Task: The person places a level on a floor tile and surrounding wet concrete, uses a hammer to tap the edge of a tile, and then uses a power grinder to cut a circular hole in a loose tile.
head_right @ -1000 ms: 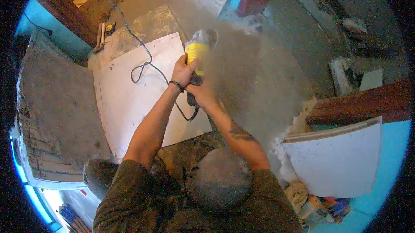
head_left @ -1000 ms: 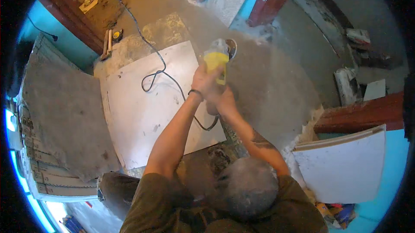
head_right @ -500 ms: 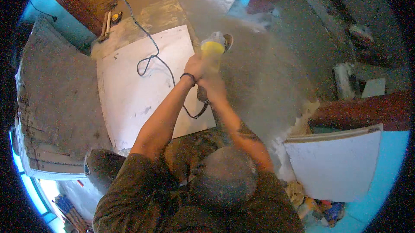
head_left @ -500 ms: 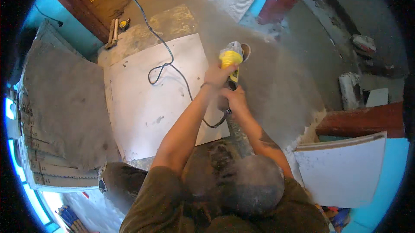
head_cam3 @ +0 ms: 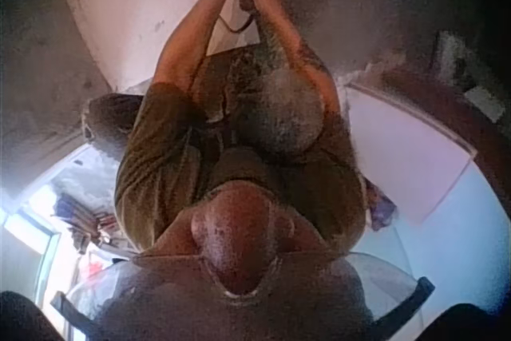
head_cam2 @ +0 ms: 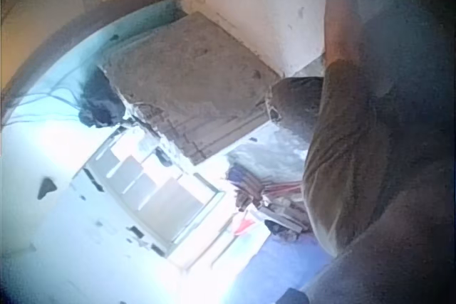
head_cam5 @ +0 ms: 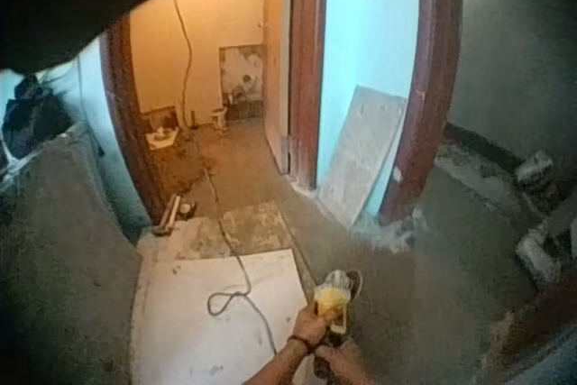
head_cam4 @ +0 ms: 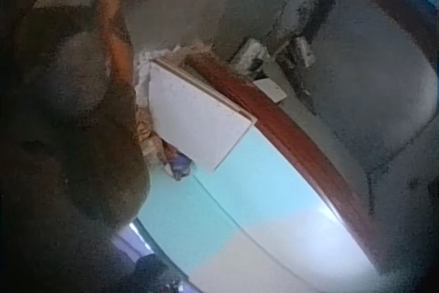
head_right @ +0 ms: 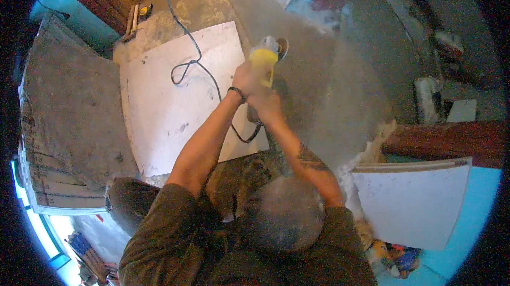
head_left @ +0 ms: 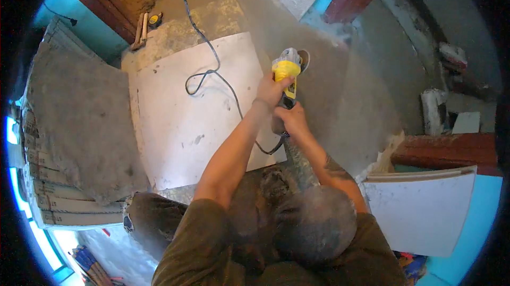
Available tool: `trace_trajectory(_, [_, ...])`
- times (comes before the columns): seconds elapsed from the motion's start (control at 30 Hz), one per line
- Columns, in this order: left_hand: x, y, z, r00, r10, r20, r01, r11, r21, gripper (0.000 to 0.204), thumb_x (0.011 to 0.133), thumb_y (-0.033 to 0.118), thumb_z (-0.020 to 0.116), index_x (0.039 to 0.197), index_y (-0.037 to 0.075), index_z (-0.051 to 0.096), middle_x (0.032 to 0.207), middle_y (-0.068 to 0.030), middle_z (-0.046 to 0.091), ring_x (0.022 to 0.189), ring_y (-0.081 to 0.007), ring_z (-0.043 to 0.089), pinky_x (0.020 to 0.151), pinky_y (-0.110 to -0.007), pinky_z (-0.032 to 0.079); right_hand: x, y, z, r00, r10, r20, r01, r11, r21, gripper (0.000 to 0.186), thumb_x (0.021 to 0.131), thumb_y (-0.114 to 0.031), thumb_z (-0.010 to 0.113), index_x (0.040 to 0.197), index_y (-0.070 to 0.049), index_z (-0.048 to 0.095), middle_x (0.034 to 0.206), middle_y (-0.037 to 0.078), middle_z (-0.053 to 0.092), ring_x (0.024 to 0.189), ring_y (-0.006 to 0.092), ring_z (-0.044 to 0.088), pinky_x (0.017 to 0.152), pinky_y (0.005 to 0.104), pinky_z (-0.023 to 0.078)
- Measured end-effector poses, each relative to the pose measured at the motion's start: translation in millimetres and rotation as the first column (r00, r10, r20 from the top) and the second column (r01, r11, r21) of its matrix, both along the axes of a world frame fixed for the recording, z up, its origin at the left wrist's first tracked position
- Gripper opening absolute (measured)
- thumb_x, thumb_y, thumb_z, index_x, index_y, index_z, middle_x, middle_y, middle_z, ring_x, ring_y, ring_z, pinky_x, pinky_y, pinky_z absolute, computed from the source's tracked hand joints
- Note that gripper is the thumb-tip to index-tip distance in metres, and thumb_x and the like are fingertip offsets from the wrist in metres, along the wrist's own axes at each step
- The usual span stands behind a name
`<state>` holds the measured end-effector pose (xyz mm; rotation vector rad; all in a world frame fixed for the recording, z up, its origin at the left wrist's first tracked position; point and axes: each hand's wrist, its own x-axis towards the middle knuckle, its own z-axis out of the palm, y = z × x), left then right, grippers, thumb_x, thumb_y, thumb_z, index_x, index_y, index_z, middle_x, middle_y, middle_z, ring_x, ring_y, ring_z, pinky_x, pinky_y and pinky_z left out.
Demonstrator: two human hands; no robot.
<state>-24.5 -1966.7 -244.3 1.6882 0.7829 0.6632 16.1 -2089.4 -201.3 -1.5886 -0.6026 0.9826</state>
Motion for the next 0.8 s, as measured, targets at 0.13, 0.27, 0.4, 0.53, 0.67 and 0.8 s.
trace_trajectory(0.13, [-4.0,-1.8,17.5,0.999,0.026,-0.036,-0.035,0.957,-0.288,0.045,0.078,0.036,0.061,0.114,0.009,0.057,0.110,-0.0141,0.061,0.093,-0.0252,0.060,0.079,-0.036,0.048,10.0,4.5,0.7,0.998,0.052,0.019,-0.050,0.997,-0.063,0.035,0.068,-0.013,0.068,0.096,-0.001,0.052,0.079,0.005,0.060,0.065,0.0135,0.058,0.057,0.0283,0.047])
trace_trajectory(0.27, [-67.4,59.1,-68.2,0.962,0.271,0.001,-0.207,0.736,-0.644,0.061,0.086,0.039,0.054,0.132,0.002,0.040,0.130,-0.0160,0.047,0.117,-0.0249,0.046,0.096,-0.035,0.038,31.7,26.2,-55.8,0.982,-0.050,0.181,0.082,0.981,-0.175,0.038,0.065,-0.014,0.073,0.095,-0.001,0.053,0.082,0.005,0.060,0.069,0.0137,0.058,0.062,0.0282,0.047])
trace_trajectory(0.4, [-152.4,84.3,-114.7,0.591,0.520,-0.616,-0.507,0.834,0.218,0.078,0.077,0.041,0.064,0.128,-0.011,0.034,0.119,-0.0311,0.050,0.111,-0.0437,0.049,0.095,-0.045,0.039,44.8,55.7,-54.1,0.987,0.001,0.159,0.018,0.993,-0.114,0.042,0.063,-0.014,0.075,0.096,-0.002,0.053,0.084,0.004,0.060,0.073,0.0125,0.056,0.067,0.0279,0.046])
trace_trajectory(0.53, [-153.1,64.1,-86.1,0.464,0.318,-0.826,-0.145,0.948,0.284,0.067,0.070,0.032,0.072,0.115,-0.008,0.043,0.114,-0.0264,0.051,0.104,-0.0416,0.053,0.089,-0.045,0.045,64.3,76.7,-97.3,0.938,0.020,0.345,0.060,0.974,-0.219,0.048,0.062,-0.017,0.075,0.102,-0.001,0.052,0.089,0.009,0.062,0.079,0.0196,0.059,0.072,0.0317,0.047])
trace_trajectory(0.67, [-143.7,62.7,-62.8,0.213,0.193,-0.958,0.050,0.977,0.208,0.066,0.066,0.029,0.076,0.114,-0.005,0.045,0.114,-0.0212,0.050,0.096,-0.0348,0.060,0.078,-0.041,0.052,58.4,108.4,-94.1,0.915,0.096,0.392,0.034,0.950,-0.310,0.056,0.062,-0.020,0.075,0.109,0.000,0.051,0.095,0.015,0.063,0.088,0.0272,0.062,0.078,0.0356,0.048])
trace_trajectory(0.8, [-141.4,71.6,-74.6,0.182,0.153,-0.971,0.089,0.981,0.171,0.072,0.064,0.030,0.078,0.117,-0.004,0.043,0.117,-0.0228,0.047,0.089,-0.0366,0.062,0.075,-0.041,0.053,56.2,123.9,-81.7,0.920,0.162,0.356,-0.094,0.975,-0.201,0.061,0.064,-0.025,0.074,0.113,0.001,0.049,0.101,0.020,0.062,0.097,0.0317,0.061,0.081,0.0388,0.048])
